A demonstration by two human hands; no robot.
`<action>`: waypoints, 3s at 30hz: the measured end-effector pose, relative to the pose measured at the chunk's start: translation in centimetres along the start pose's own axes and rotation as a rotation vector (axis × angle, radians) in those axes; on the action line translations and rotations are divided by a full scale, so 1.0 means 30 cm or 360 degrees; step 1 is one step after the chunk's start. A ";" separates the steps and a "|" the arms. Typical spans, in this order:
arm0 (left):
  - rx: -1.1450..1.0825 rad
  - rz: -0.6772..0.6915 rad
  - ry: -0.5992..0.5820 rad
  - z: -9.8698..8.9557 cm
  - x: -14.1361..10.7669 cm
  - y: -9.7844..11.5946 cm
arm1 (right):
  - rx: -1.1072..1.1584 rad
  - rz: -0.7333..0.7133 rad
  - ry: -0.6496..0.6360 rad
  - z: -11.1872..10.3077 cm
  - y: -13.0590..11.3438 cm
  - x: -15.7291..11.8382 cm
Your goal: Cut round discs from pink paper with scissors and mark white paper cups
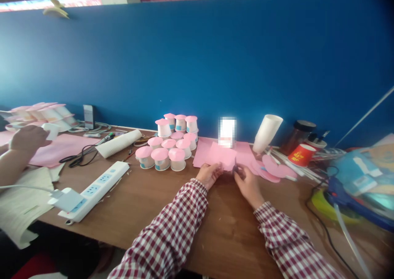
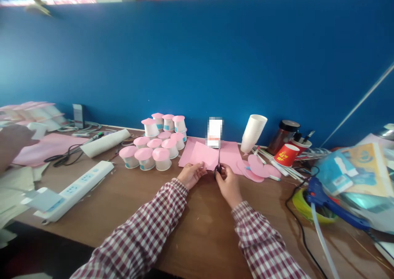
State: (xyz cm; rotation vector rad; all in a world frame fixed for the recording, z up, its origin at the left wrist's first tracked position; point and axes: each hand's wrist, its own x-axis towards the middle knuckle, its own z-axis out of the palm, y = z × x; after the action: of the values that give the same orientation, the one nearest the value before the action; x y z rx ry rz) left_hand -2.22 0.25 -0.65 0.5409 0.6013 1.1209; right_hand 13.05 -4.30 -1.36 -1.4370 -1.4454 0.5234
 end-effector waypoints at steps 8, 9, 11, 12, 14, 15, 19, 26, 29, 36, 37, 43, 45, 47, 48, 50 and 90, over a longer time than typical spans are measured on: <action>-0.0023 0.0018 0.0005 -0.004 0.004 0.000 | 0.0015 -0.0038 -0.0008 0.002 0.004 0.002; -0.0019 0.0020 0.0000 -0.004 0.004 0.000 | 0.0010 -0.0043 -0.0007 0.003 0.005 0.002; -0.0013 0.0026 -0.0010 -0.005 0.004 0.000 | 0.0002 -0.0045 -0.0008 0.004 0.006 0.002; -0.0008 0.0029 -0.0013 -0.005 0.004 0.000 | 0.0001 -0.0044 -0.0008 0.005 0.006 0.001; -0.0003 0.0034 -0.0012 -0.003 0.003 0.001 | 0.0006 -0.0037 -0.0010 0.004 0.004 0.000; -0.0004 0.0038 -0.0007 -0.002 0.002 0.001 | 0.0012 -0.0033 -0.0012 0.004 0.003 -0.001; -0.0013 0.0036 0.0004 0.002 0.002 0.000 | -0.0013 -0.0039 -0.0011 0.001 -0.002 -0.003; -0.0029 0.0032 0.0022 0.001 0.004 0.000 | -0.0006 -0.0045 -0.0013 0.002 -0.008 -0.003; -0.0037 0.0050 0.0030 0.003 0.003 0.001 | -0.0003 -0.0050 -0.0011 0.002 -0.007 -0.003; -0.0022 0.0029 0.0035 0.009 -0.001 0.003 | 0.0005 -0.0027 -0.0014 0.004 -0.007 -0.005; -0.0022 0.0023 0.0029 0.009 -0.001 0.003 | -0.0002 -0.0030 -0.0010 0.004 -0.008 -0.005; -0.0015 -0.0002 0.0013 -0.001 0.003 -0.001 | 0.0009 -0.0041 -0.0006 0.004 -0.007 -0.003; -0.0009 -0.0015 0.0017 -0.002 0.003 -0.001 | 0.0020 -0.0043 -0.0008 0.004 -0.007 -0.004; -0.0012 -0.0025 0.0026 -0.003 0.003 0.000 | 0.0033 -0.0042 -0.0010 0.004 -0.008 -0.004; -0.0015 -0.0028 0.0030 -0.002 0.003 0.001 | 0.0040 -0.0044 -0.0006 0.004 -0.008 -0.004; -0.0021 -0.0030 0.0030 -0.001 0.002 0.003 | 0.0049 -0.0043 0.0000 0.003 -0.010 -0.004; -0.0146 -0.0019 0.0219 0.016 -0.001 0.008 | 0.0428 -0.0048 -0.0224 0.023 -0.056 -0.032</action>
State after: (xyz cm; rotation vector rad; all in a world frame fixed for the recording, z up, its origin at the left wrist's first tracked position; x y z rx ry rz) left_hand -2.04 0.26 -0.13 0.3830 0.6678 1.1747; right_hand 11.46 -5.29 -0.56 -1.1829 -1.4425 0.7816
